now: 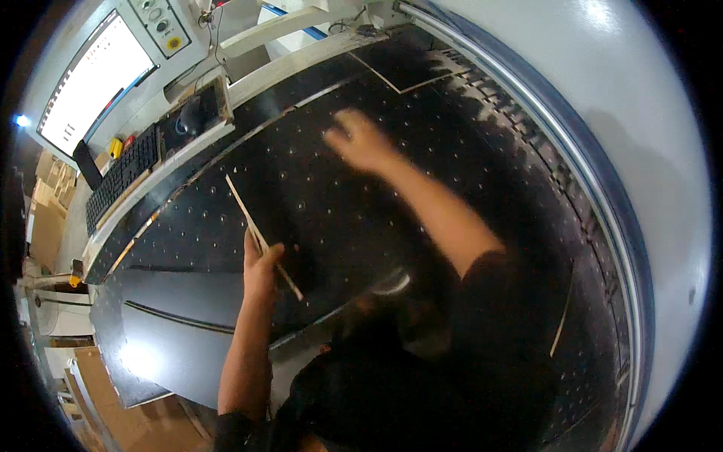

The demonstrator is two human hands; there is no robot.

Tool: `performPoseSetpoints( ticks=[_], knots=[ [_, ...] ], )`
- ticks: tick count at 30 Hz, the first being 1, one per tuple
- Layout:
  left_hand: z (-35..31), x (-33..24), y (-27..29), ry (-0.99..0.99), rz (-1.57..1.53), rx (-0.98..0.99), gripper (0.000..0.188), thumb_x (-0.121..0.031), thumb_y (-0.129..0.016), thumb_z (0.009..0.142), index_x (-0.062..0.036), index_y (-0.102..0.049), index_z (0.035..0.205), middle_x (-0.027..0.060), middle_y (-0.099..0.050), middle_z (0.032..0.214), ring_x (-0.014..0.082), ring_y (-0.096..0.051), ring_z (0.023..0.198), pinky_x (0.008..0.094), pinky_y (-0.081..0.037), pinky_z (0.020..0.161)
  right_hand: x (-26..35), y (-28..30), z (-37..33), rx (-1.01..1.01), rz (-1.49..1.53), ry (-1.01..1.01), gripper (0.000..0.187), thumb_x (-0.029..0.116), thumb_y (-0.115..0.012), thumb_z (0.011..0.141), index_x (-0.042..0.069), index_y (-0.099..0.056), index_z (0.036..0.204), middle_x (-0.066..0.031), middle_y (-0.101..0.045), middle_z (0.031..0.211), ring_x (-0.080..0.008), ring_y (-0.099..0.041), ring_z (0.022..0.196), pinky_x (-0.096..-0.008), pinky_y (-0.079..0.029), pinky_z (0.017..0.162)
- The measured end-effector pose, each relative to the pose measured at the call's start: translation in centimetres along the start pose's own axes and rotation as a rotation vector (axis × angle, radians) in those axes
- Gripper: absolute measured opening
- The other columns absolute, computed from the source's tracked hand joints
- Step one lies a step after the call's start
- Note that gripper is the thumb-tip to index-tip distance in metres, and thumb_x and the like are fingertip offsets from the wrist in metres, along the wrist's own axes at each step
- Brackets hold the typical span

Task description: The person picks up several papers and places them on a stack of boards, then picks up small wood strips from a machine table and carries them along with a black board across a factory floor to another stack of components.

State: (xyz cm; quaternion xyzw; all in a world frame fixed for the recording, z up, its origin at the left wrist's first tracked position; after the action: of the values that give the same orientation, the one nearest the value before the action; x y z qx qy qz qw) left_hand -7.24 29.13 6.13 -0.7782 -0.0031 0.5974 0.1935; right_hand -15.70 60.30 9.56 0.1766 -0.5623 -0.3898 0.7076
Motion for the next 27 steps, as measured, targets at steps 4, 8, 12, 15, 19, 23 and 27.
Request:
performPoseSetpoints(
  ticks=[4, 8, 12, 15, 19, 23, 27],
  knots=[
    [-0.1, -0.4, 0.4, -0.03, 0.374, 0.013, 0.09, 0.004, -0.058, 0.08, -0.0062, -0.017, 0.16, 0.0159, -0.045, 0.145, 0.0282, -0.052, 0.127, 0.0392, -0.044, 0.107, -13.8, 1.8, 10.4, 0.134, -0.65, -0.076, 0.075, 0.056, -0.045, 0.101, 0.003, -0.038, 0.154, -0.0155, -0.026, 0.165, -0.0328, -0.025, 0.153, -0.0489, -0.021, 0.124],
    [-1.1, 0.0, 0.5, -0.02, 0.552, -0.008, 0.095, 0.001, -0.059, 0.078, -0.0036, -0.012, 0.161, 0.0181, -0.039, 0.152, 0.0294, -0.042, 0.137, 0.0404, -0.033, 0.115, -19.3, 0.8, 16.0, 0.125, -0.663, -0.168, 0.078, 0.059, -0.037, 0.102, 0.006, -0.03, 0.158, -0.0112, -0.018, 0.169, -0.0298, -0.017, 0.156, -0.0469, -0.012, 0.126],
    [-0.2, -0.6, -0.7, 0.069, 0.596, -0.053, 0.097, 0.001, -0.06, 0.077, -0.0057, -0.011, 0.161, 0.0182, -0.034, 0.156, 0.0302, -0.038, 0.141, 0.0409, -0.028, 0.119, -20.0, -0.6, 19.1, 0.192, -0.665, -0.21, 0.076, 0.059, -0.035, 0.103, 0.006, -0.03, 0.158, -0.0112, -0.019, 0.168, -0.0311, -0.017, 0.155, -0.0446, -0.014, 0.126],
    [0.7, -0.3, -0.3, -0.01, 0.748, -0.045, 0.096, 0.001, -0.063, 0.081, -0.0092, -0.011, 0.161, 0.0212, -0.041, 0.15, 0.0309, -0.044, 0.137, 0.0403, -0.037, 0.113, -18.6, -1.0, 14.8, 0.165, -0.634, -0.037, 0.071, 0.055, -0.037, 0.104, 0.005, -0.035, 0.156, -0.0132, -0.024, 0.166, -0.0323, -0.021, 0.154, -0.0439, -0.018, 0.125],
    [2.0, -0.1, -2.5, 0.062, 0.849, -0.062, 0.095, 0.002, -0.064, 0.081, -0.0046, -0.011, 0.16, 0.0242, -0.038, 0.152, 0.034, -0.041, 0.14, 0.0405, -0.034, 0.115, -12.5, 2.6, 1.3, 0.223, -0.373, 0.316, 0.054, 0.037, -0.054, 0.102, 0.004, -0.049, 0.145, -0.0154, -0.04, 0.158, -0.0338, -0.032, 0.149, -0.0455, -0.026, 0.122],
    [1.4, 0.8, -1.5, -0.025, 0.9, -0.001, 0.092, -0.001, -0.065, 0.083, -0.0025, -0.013, 0.16, 0.028, -0.034, 0.154, 0.038, -0.037, 0.143, 0.0431, -0.032, 0.117, -10.0, 6.8, -11.0, 0.284, -0.087, 0.184, 0.046, 0.027, -0.073, 0.09, 0.007, -0.061, 0.13, -0.0151, -0.052, 0.147, -0.0325, -0.042, 0.143, -0.0451, -0.035, 0.117],
    [1.1, 0.8, -1.5, -0.068, 1.027, 0.025, 0.092, -0.007, -0.067, 0.084, -0.0018, -0.015, 0.159, 0.0312, -0.036, 0.151, 0.0438, -0.039, 0.139, 0.0468, -0.032, 0.116, -9.9, 10.8, -17.1, 0.09, -0.099, -0.081, 0.052, 0.03, -0.082, 0.081, 0.009, -0.065, 0.125, -0.0156, -0.051, 0.148, -0.0352, -0.043, 0.142, -0.0461, -0.037, 0.115]
  ],
)
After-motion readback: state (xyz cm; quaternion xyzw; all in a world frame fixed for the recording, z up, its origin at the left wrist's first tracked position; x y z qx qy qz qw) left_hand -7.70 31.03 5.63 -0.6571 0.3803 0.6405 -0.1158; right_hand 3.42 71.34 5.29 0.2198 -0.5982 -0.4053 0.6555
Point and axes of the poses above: each hand's wrist, its own z-axis towards the middle knuckle, its own y-axis out of the back of the hand, x = y × z, the point moved 7 cm from there along z, towards the middle knuckle
